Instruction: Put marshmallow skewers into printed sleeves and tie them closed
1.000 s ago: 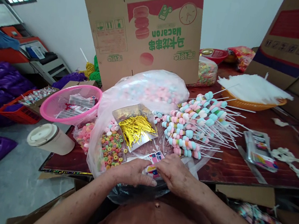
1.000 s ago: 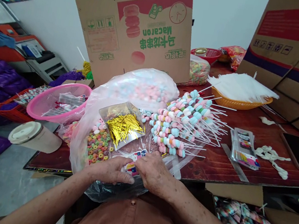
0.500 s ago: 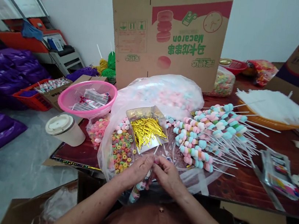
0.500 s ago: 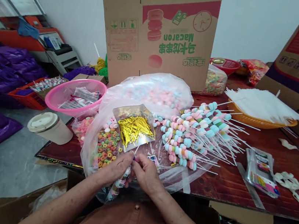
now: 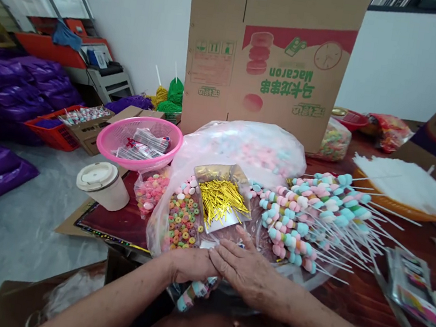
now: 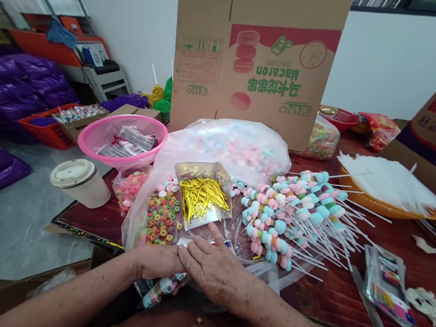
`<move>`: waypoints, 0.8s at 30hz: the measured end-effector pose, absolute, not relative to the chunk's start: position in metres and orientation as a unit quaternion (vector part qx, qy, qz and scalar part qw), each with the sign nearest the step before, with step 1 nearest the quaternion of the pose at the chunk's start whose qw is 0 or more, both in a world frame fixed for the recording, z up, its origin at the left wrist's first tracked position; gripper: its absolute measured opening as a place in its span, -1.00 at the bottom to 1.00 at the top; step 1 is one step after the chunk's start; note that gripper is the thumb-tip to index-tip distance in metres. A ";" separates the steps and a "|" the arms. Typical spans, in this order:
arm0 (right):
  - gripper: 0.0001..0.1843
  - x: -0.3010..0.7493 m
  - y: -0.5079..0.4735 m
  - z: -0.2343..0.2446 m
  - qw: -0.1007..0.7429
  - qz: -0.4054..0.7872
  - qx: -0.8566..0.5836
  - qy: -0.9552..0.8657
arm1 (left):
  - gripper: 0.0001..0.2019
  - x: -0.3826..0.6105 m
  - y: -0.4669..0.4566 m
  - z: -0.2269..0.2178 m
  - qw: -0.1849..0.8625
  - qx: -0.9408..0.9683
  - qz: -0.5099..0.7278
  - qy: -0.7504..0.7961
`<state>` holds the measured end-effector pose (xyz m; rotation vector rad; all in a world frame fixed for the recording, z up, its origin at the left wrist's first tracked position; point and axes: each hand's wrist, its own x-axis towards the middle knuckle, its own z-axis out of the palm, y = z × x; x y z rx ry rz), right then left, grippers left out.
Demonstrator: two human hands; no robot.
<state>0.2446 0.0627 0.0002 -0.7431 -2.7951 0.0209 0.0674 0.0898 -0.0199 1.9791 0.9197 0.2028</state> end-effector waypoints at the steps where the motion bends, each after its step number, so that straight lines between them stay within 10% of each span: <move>1: -0.60 0.244 0.062 0.001 0.095 -0.013 -0.256 -0.962 | -0.75 0.066 0.092 -0.019 0.475 0.802 0.070 0.356; 7: -0.82 0.235 0.056 -0.010 0.064 -0.062 -0.268 -0.959 | -0.78 0.057 0.103 -0.003 0.683 0.678 -0.079 0.258; 13: -0.80 0.221 0.058 -0.024 0.116 0.417 -0.485 -0.760 | -0.88 0.057 0.090 0.002 0.169 0.917 -0.034 0.359; 17: -0.75 0.221 0.072 -0.018 0.091 0.655 -0.472 -0.583 | -0.76 0.041 0.077 -0.016 0.027 0.948 0.089 0.305; 24: -0.72 0.237 0.147 -0.030 0.144 0.189 -0.655 -0.717 | -0.74 0.032 0.079 -0.029 0.379 0.664 0.321 0.559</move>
